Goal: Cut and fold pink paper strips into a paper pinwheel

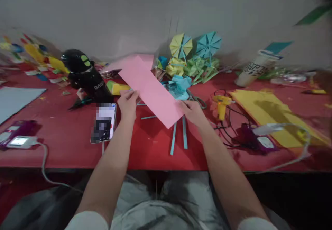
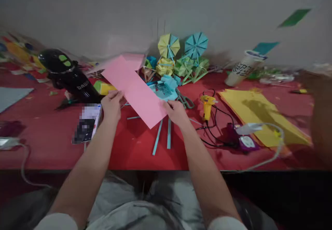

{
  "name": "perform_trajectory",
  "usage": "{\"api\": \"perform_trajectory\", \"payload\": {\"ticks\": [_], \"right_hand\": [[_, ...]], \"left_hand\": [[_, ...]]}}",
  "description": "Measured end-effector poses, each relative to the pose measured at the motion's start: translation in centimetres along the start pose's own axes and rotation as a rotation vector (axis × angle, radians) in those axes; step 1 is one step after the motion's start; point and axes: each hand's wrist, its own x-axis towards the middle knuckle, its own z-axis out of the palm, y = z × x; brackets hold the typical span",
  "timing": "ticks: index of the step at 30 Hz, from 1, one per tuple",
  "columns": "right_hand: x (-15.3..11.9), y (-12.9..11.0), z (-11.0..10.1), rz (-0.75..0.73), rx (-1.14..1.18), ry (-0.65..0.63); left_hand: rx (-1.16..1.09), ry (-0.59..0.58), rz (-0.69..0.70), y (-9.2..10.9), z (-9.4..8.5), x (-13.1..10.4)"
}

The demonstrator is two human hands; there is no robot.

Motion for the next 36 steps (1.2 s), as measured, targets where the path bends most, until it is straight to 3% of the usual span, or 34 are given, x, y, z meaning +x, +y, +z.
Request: {"api": "perform_trajectory", "payload": {"ticks": [8,17,22,31,36], "right_hand": [[0.0,0.0,-0.5,-0.043,0.115,-0.097],[-0.5,0.3,-1.4,0.013,-0.026,-0.080],[-0.5,0.4,-1.6,0.018,0.047,-0.033],[-0.1,2.1,-2.0,0.070,0.207,0.097],[-0.5,1.8,-4.5,0.113,0.163,-0.065]], "left_hand": [[-0.030,0.039,0.016,0.0,-0.3,0.1],[-0.013,0.023,-0.008,-0.4,-0.6,0.0],[0.026,0.019,-0.036,0.0,-0.6,-0.4],[-0.079,-0.120,-0.150,2.0,-0.3,-2.5],[-0.167,-0.095,-0.208,2.7,-0.9,-2.4]]}}
